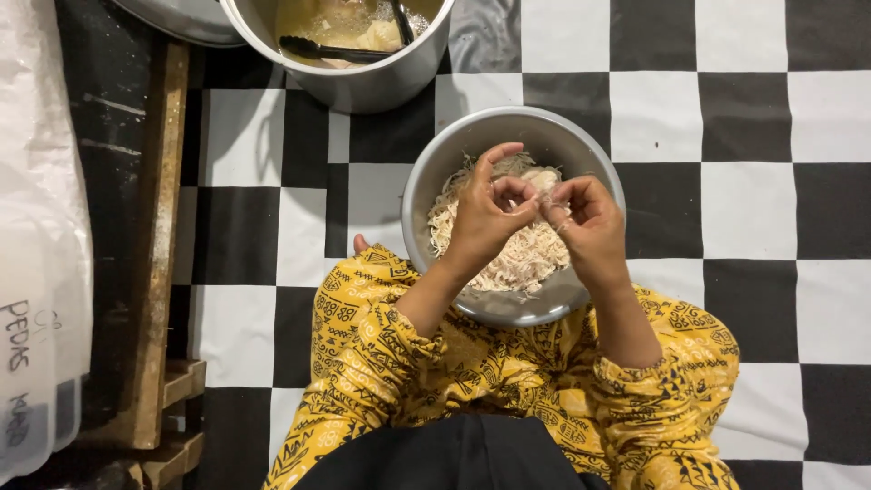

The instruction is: A person sitting on the floor is shredding cooked meat by hand into a bowl.

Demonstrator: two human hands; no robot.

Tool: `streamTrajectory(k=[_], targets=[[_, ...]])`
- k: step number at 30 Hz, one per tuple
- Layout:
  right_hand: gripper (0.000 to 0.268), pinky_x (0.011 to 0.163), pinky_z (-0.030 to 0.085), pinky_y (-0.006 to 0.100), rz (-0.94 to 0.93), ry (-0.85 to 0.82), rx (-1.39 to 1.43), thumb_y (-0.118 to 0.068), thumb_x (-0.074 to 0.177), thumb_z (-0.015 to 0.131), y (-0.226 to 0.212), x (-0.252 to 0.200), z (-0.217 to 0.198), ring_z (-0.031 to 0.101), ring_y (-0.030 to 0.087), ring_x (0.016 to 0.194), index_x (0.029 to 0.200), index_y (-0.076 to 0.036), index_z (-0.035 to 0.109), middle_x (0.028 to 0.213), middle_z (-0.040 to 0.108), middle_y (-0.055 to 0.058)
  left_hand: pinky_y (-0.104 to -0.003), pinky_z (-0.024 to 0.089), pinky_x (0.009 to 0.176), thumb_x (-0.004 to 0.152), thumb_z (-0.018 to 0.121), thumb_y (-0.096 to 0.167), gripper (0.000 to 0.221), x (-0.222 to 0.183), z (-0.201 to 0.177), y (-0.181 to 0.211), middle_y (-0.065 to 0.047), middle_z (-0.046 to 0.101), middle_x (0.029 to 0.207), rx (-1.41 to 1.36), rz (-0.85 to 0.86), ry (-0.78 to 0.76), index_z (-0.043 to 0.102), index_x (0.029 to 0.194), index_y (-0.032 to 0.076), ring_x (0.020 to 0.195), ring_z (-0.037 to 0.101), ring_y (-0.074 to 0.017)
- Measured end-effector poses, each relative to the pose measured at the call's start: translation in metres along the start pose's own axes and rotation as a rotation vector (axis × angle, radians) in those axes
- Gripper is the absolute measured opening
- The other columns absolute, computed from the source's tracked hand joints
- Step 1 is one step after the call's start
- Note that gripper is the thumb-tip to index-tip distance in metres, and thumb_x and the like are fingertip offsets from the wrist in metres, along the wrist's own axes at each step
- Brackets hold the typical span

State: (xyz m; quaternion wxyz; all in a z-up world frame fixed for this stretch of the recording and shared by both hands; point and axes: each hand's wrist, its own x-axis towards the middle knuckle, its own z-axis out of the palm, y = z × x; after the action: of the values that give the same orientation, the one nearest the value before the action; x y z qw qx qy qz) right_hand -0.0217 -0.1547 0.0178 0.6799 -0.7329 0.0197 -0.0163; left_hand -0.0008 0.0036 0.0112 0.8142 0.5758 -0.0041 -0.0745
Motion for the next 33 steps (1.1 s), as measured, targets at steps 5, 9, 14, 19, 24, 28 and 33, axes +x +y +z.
streamTrajectory(k=[5, 9, 14, 19, 24, 28, 33], targets=[[0.024, 0.084, 0.050, 0.025, -0.004, 0.050, -0.041, 0.004, 0.088, 0.067, 0.006, 0.012, -0.014, 0.055, 0.010, 0.093, 0.110, -0.003, 0.061, 0.098, 0.061, 0.004, -0.016, 0.053, 0.065, 0.081, 0.076, -0.003, 0.077, -0.001, 0.002, 0.005, -0.007, 0.072, 0.083, -0.100, -0.019, -0.011, 0.043, 0.148, 0.013, 0.075, 0.067, -0.0072], [0.014, 0.078, 0.049, 0.022, 0.059, -0.010, -0.057, -0.008, 0.092, 0.073, -0.002, 0.007, -0.018, 0.055, 0.006, 0.089, 0.106, -0.003, 0.071, 0.094, 0.066, 0.004, -0.019, 0.053, 0.068, 0.082, 0.077, -0.001, 0.076, 0.000, -0.001, 0.005, -0.008, 0.073, 0.084, -0.075, -0.002, 0.018, 0.043, 0.149, 0.012, 0.074, 0.066, -0.0077], [0.025, 0.081, 0.051, 0.023, 0.001, -0.021, -0.009, -0.002, 0.087, 0.080, 0.004, 0.002, -0.007, 0.062, 0.012, 0.089, 0.105, -0.001, 0.064, 0.095, 0.067, 0.009, -0.017, 0.050, 0.063, 0.081, 0.077, 0.001, 0.073, -0.004, 0.000, 0.005, -0.005, 0.074, 0.079, 0.140, 0.069, 0.007, 0.047, 0.146, 0.015, 0.070, 0.066, -0.0076], [0.030, 0.085, 0.047, 0.027, -0.037, 0.036, -0.109, -0.003, 0.086, 0.079, 0.012, 0.008, -0.012, 0.055, 0.012, 0.090, 0.108, -0.002, 0.059, 0.093, 0.060, 0.006, -0.015, 0.051, 0.067, 0.079, 0.079, -0.001, 0.076, -0.002, 0.001, -0.008, -0.003, 0.074, 0.082, 0.053, 0.080, -0.034, 0.048, 0.146, 0.017, 0.073, 0.066, -0.0054], [0.010, 0.094, 0.049, 0.029, -0.018, 0.000, -0.142, -0.005, 0.090, 0.066, 0.019, 0.015, -0.033, 0.060, 0.013, 0.098, 0.099, -0.002, 0.071, 0.098, 0.068, 0.010, -0.017, 0.057, 0.072, 0.084, 0.077, -0.004, 0.075, 0.002, -0.002, -0.001, -0.007, 0.074, 0.088, -0.149, 0.033, -0.002, 0.043, 0.149, 0.012, 0.076, 0.069, -0.0064], [0.018, 0.098, 0.048, 0.031, -0.075, -0.075, -0.115, -0.011, 0.086, 0.082, -0.001, 0.005, -0.016, 0.063, 0.019, 0.106, 0.097, -0.002, 0.072, 0.103, 0.067, 0.012, -0.021, 0.059, 0.068, 0.083, 0.078, -0.006, 0.077, 0.002, -0.003, -0.005, -0.011, 0.075, 0.086, -0.078, 0.063, -0.017, 0.044, 0.150, 0.012, 0.073, 0.071, -0.0107], [0.023, 0.085, 0.049, 0.033, -0.049, 0.026, -0.190, 0.001, 0.085, 0.073, 0.010, 0.006, -0.016, 0.058, 0.016, 0.090, 0.106, -0.001, 0.065, 0.093, 0.059, 0.007, -0.018, 0.057, 0.065, 0.082, 0.077, -0.005, 0.075, 0.001, -0.001, -0.011, -0.008, 0.075, 0.085, -0.025, 0.050, -0.041, 0.047, 0.148, 0.014, 0.073, 0.069, -0.0070]])
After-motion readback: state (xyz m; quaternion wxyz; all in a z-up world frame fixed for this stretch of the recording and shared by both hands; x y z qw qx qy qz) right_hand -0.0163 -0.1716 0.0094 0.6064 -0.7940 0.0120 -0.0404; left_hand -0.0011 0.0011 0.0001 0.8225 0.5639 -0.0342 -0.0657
